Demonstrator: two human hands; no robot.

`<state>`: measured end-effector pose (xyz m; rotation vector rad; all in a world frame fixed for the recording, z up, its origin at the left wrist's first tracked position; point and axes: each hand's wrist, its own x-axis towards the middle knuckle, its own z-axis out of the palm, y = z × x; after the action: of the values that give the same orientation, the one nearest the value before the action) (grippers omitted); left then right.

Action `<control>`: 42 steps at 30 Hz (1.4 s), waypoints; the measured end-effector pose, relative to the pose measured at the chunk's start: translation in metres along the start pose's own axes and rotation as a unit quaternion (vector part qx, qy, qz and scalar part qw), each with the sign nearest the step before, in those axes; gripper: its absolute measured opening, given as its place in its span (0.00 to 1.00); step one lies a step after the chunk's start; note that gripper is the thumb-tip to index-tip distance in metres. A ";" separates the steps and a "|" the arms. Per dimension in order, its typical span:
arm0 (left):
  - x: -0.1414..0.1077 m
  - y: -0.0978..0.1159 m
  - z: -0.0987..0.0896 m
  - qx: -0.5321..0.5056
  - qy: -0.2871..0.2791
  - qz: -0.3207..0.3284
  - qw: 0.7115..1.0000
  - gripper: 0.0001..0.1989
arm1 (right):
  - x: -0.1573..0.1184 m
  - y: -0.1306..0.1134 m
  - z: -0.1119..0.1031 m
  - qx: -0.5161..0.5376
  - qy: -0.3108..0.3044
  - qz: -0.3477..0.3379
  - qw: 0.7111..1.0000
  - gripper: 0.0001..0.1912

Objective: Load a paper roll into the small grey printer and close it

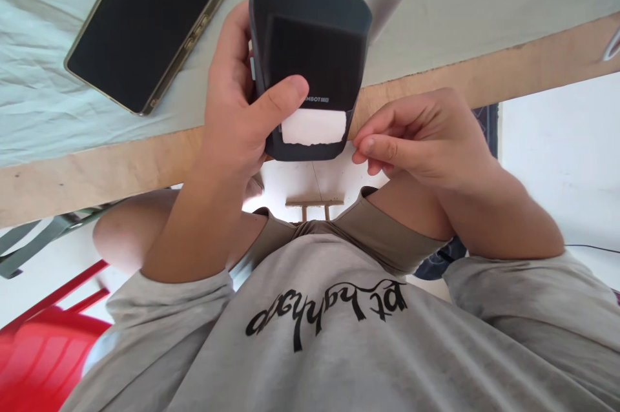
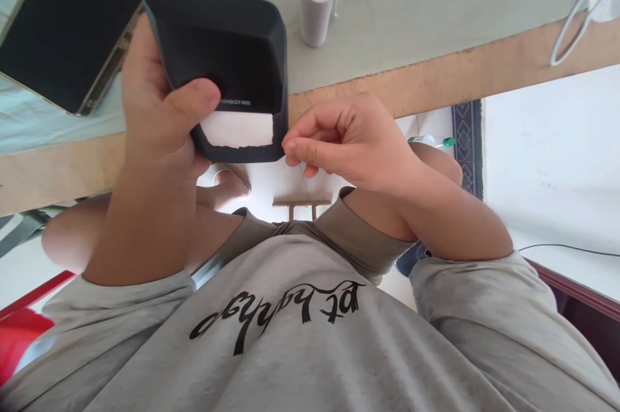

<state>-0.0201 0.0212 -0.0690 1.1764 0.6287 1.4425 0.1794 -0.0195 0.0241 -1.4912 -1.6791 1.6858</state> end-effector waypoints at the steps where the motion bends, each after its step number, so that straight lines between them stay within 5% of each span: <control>1: 0.000 -0.001 -0.001 0.000 -0.004 0.000 1.000 0.33 | 0.000 0.001 0.000 0.001 -0.006 -0.012 1.000 0.17; 8: 0.001 0.002 -0.005 -0.001 -0.016 0.006 1.000 0.36 | 0.001 0.009 0.000 0.004 -0.005 -0.122 0.993 0.24; 14: 0.003 0.007 -0.003 0.022 -0.008 -0.029 0.999 0.29 | 0.006 0.010 0.003 -0.010 0.095 -0.175 0.980 0.14; 18: -0.002 0.021 0.008 0.025 -0.004 -0.027 0.999 0.34 | 0.007 0.005 0.002 -0.079 0.186 -0.210 0.957 0.19; 21: -0.008 0.038 0.019 0.049 0.004 -0.074 0.996 0.20 | 0.006 -0.008 -0.001 -0.148 0.215 -0.236 0.936 0.21; 23: -0.009 0.042 0.019 0.050 0.005 -0.084 0.995 0.20 | 0.007 -0.019 -0.004 -0.187 0.182 -0.258 0.930 0.16; 27: -0.002 0.029 0.008 0.006 -0.028 -0.081 0.996 0.37 | 0.017 -0.035 -0.005 -0.395 0.121 -0.333 0.847 0.16; 29: 0.001 0.025 0.007 -0.021 -0.030 -0.071 0.997 0.29 | 0.023 -0.037 -0.001 -0.467 0.130 -0.333 0.809 0.19; 31: 0.000 0.028 0.012 -0.066 -0.012 -0.058 0.996 0.13 | 0.029 -0.034 0.005 -0.455 0.142 -0.321 0.818 0.20; 37: 0.002 0.038 0.022 -0.118 -0.029 -0.056 0.991 0.25 | 0.028 -0.018 0.017 -0.375 0.171 -0.318 0.854 0.22; 42: 0.005 0.034 0.020 -0.094 0.032 -0.061 0.993 0.24 | 0.025 -0.016 0.021 -0.372 0.192 -0.289 0.861 0.27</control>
<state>-0.0152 0.0128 -0.0306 0.9327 0.5844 1.4068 0.1463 -0.0064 0.0223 -1.2536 -2.3282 0.3891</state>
